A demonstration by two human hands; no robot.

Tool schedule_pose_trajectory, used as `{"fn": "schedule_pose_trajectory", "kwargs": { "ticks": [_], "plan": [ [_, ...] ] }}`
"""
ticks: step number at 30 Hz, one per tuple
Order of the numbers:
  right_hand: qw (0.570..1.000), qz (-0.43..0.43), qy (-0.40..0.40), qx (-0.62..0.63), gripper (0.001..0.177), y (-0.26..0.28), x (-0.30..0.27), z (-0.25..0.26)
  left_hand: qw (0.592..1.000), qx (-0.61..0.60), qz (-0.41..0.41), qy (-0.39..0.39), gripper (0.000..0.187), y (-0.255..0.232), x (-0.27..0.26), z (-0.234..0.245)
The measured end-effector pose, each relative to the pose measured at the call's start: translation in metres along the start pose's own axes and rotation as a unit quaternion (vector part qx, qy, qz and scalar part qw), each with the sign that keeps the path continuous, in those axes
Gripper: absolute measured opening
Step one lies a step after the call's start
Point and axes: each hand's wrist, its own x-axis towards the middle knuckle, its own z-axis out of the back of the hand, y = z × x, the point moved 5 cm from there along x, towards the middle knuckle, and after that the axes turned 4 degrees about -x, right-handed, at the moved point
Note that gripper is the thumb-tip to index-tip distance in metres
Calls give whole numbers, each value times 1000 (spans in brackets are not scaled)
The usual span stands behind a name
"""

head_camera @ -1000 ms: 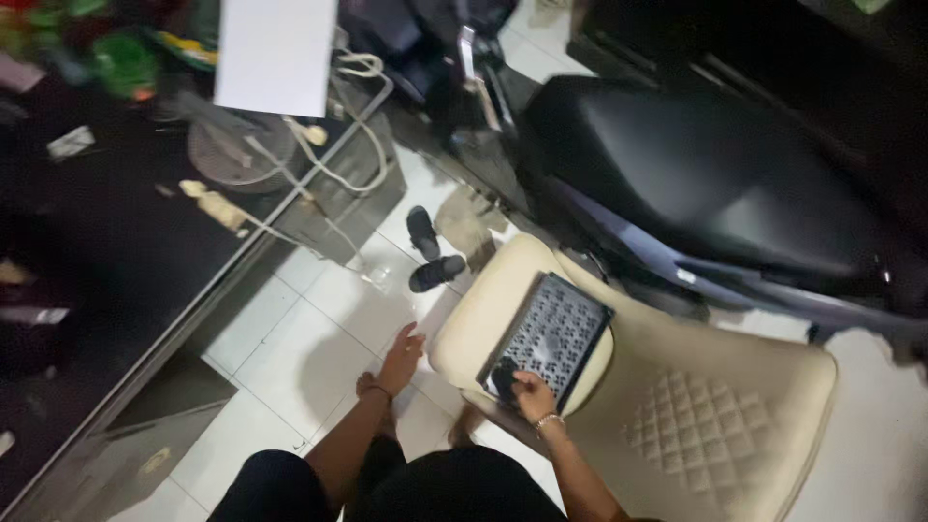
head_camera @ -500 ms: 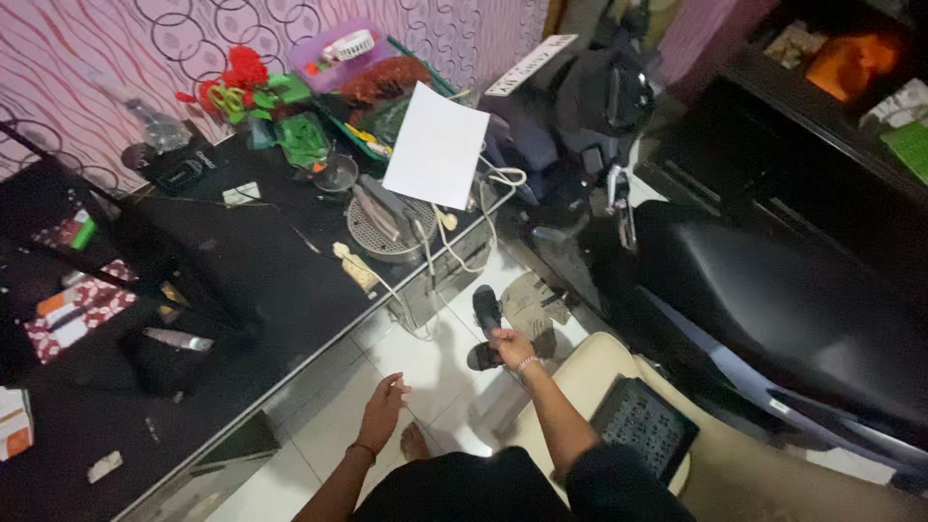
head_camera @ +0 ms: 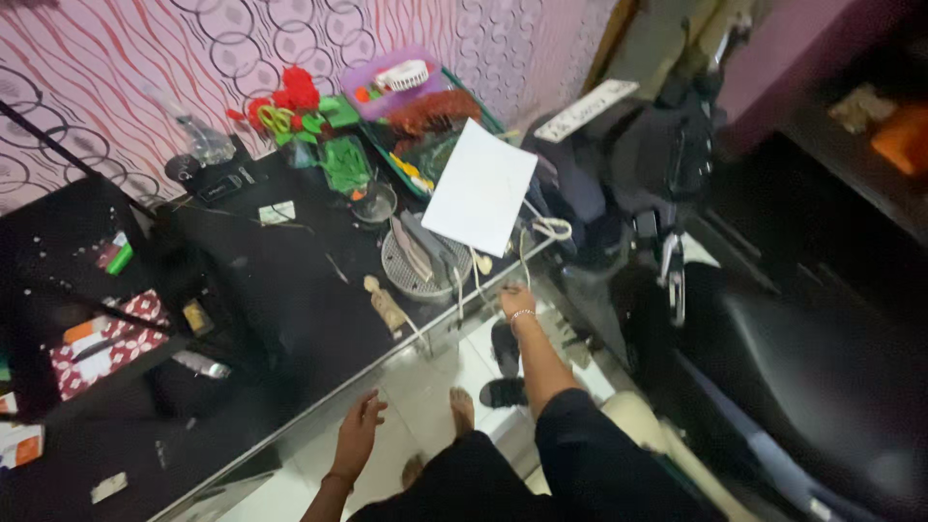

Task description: The person assembles a black perforated plastic tray by inserting multiple black rods into its slots. They repeatedly pick up the rods from a table, insert them into the tray, and place the tray on a chair before returning to the table to continue the process.

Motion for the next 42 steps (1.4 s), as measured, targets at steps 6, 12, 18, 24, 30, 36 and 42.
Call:
{"fn": "schedule_pose_trajectory", "kwargs": {
  "ticks": [6, 12, 18, 24, 30, 36, 42],
  "plan": [
    [995, -65, 24, 71, 38, 29, 67, -28, 999, -20, -3, -42, 48, -3, 42, -17],
    [973, -92, 139, 157, 26, 40, 98, -49, 996, -21, 47, -69, 49, -4, 62, -38],
    [981, 148, -91, 82, 20, 73, 104, -17, 994, -96, 22, -48, 49, -19, 82, -61],
    [888, 332, -284, -145, 20, 127, 102, 58, 993, -50, 107, -13, 50, -18, 107, -72],
    [973, -33, -109, 201, 15, 147, 184, 103, 989, -65, 128, -38, 48, -11, 106, -65],
    [956, -85, -58, 276, 17, 158, 216, 101, 984, -24, 172, -49, 46, -5, 86, -51],
    [958, -56, -178, 218, 21, 172, 238, 124, 983, 5, 162, -85, 47, -24, 60, -39]
  ]
}}
